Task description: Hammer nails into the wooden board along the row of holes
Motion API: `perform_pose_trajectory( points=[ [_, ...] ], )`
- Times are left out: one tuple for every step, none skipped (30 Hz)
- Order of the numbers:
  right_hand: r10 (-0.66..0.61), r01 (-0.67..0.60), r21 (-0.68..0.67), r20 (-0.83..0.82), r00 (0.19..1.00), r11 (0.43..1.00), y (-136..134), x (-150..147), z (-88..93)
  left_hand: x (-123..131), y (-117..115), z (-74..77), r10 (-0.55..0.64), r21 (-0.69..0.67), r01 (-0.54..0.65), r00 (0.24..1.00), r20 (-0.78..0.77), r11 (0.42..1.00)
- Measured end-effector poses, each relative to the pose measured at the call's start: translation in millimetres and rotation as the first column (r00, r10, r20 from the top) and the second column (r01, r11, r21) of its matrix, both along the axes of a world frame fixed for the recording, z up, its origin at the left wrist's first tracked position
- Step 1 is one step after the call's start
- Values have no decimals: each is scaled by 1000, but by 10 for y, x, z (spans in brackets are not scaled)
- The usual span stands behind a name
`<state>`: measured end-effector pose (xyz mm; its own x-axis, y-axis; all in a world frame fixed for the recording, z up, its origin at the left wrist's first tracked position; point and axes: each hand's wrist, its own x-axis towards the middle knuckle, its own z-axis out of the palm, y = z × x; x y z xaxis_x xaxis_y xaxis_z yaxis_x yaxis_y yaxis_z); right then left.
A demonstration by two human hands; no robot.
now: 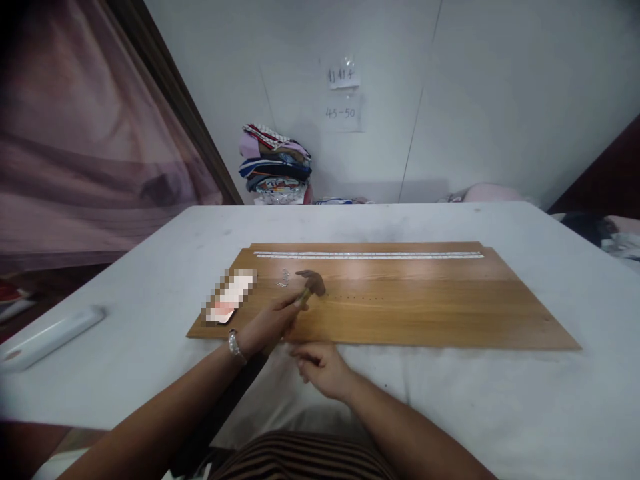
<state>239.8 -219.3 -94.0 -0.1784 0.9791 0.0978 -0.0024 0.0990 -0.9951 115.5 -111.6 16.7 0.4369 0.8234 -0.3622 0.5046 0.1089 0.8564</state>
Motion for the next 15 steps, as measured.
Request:
perform_pose_trajectory(
  points=[
    [-48,48,2,-16,999,999,21,47,53,0,3,0,-11,0,11,1000,2,1000],
    [-110,110,28,-10,994,994,46,116,118,-1,6,1,-22,1,22,1000,2,1000],
    [-170,169,59,22,985,984,76,209,191,0,8,6,-30,2,30,1000,3,1000],
    [-241,235,88,68,968,968,110,327,268,0,9,13,-33,3,33,999,4,999],
    [-307,292,122,121,944,948,148,468,343,1,8,21,-34,3,34,999,6,999],
    [-384,359,160,172,907,920,190,629,413,2,7,30,-31,1,31,999,10,1000],
    [-455,412,213,227,861,886,236,804,472,3,6,38,-28,-1,28,1000,14,1000],
    [-517,443,284,297,803,850,286,987,517,4,5,44,-25,-3,25,1000,18,1000],
    [-576,451,372,376,726,811,337,1170,547,6,5,46,-22,-7,22,1000,21,1000],
    [-625,430,465,453,636,774,390,1344,559,8,6,44,-20,-11,20,1000,22,1000],
    [-654,402,520,534,535,754,442,1504,554,10,7,40,-16,-14,16,1000,18,1000],
    [-643,369,527,630,434,765,491,1644,534,12,10,34,-12,-18,12,1000,12,1000],
    [-608,356,501,722,331,789,535,1762,499,14,13,27,-7,-23,7,1000,7,1000],
    [-558,369,458,795,238,809,572,1856,455,15,16,20,1,-25,0,1000,4,1000],
    [-504,380,415,846,173,827,601,1929,405,14,18,14,6,-25,-6,1000,6,1000]
  ],
)
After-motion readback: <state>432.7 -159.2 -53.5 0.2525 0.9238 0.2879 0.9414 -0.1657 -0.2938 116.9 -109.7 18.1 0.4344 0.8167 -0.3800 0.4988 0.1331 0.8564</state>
